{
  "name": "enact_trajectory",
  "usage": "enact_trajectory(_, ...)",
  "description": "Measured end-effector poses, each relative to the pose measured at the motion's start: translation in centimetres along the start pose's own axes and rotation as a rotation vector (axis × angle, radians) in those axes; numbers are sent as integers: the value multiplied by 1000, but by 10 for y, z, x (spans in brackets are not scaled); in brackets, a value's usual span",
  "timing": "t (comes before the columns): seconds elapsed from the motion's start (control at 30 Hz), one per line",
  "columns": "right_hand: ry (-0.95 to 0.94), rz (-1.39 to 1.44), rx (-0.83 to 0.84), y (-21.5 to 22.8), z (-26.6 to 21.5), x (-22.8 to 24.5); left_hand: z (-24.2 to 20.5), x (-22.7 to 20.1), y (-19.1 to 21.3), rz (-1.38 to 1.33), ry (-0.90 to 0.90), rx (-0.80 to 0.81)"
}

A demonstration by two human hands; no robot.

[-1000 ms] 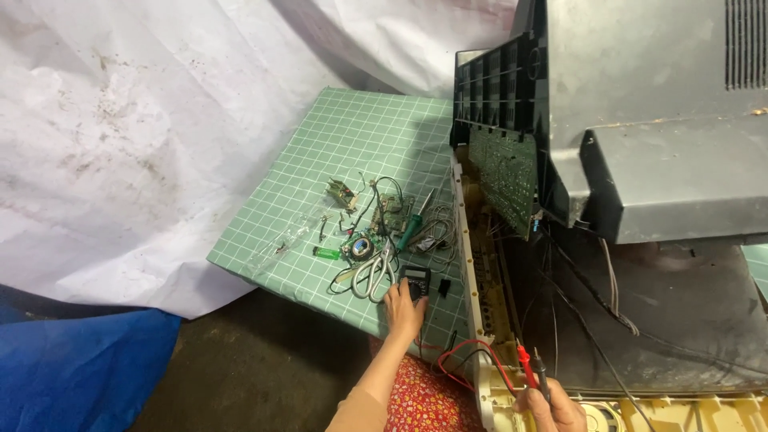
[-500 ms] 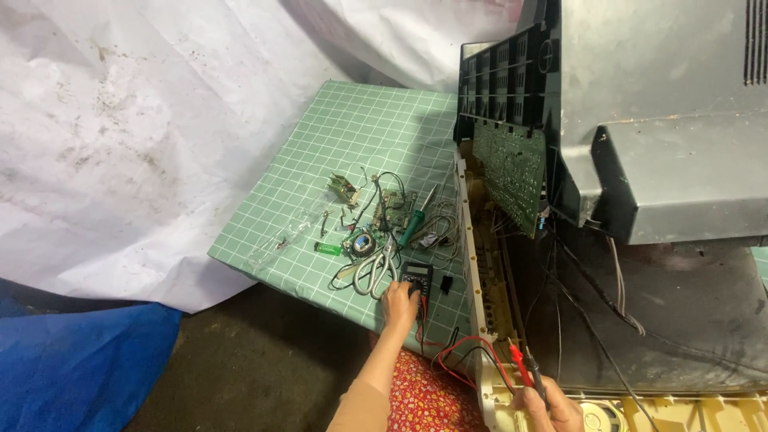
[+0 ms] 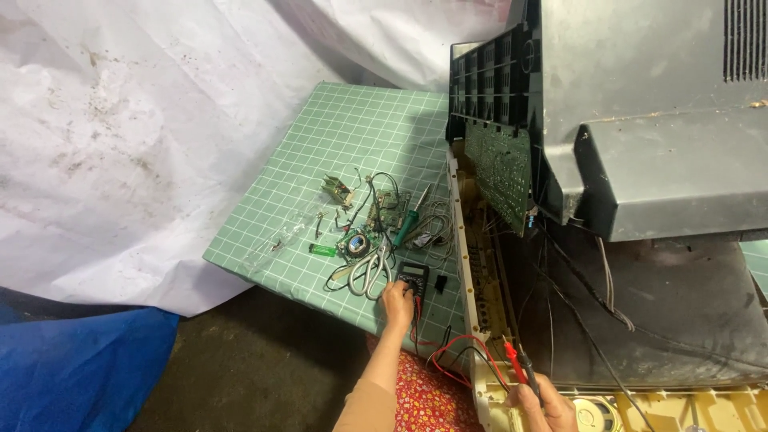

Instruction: Testing internal electronics with a multimeter and reassembling the back cover of a CRT television.

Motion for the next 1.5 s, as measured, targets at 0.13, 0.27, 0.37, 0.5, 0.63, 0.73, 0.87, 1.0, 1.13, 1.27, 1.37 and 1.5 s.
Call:
enact_trajectory(0.13, 124, 0, 14, 2, 0, -2, 0, -4, -2, 30, 13, 44)
enact_trajectory(0.27, 27, 13, 8, 6, 0, -7, 2, 1, -9, 57, -26, -1)
enact_trajectory(0.37, 33, 11, 7, 8, -1, -6, 4, 1, -11, 92, -32, 0)
enact_trajectory(0.5, 137, 79, 36, 8, -1, -7, 3, -4, -6, 150, -39, 6)
enact_trajectory(0.63, 99, 44, 26, 5, -7, 8, 5, -3, -8, 160, -71, 30)
enact_trajectory(0.73, 40, 63, -12, 3, -10, 13, 7, -7, -7, 210, -201, 6)
enact_trajectory(0.87, 16, 19, -8, 5, -11, 8, 6, -10, -3, 221, -180, 39)
enact_trajectory(1.0, -20, -23, -19, 9, -9, 0, 14, -4, -2, 154, -46, 230)
enact_trajectory(1.13, 51, -4, 2, 6, -7, 12, 5, -2, 1, 73, -45, 256)
enact_trajectory(1.27, 33, 92, 5, 0, 0, 18, -4, -1, 0, 40, -49, 219)
enact_trajectory(1.37, 51, 36, 46, -1, 4, 18, -16, 3, -4, 12, -16, 234)
enact_trajectory(1.5, 116, -4, 80, -5, 6, 15, -35, -2, 1, 5, 10, 206)
Point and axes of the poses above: each hand's wrist, its own z-axis towards the middle knuckle, its own y-axis out of the back of the hand, x = y × z, the point moved 5 cm from there along z, towards the middle knuckle, and after that the axes turned 6 degrees about z, right-handed, at the moved point
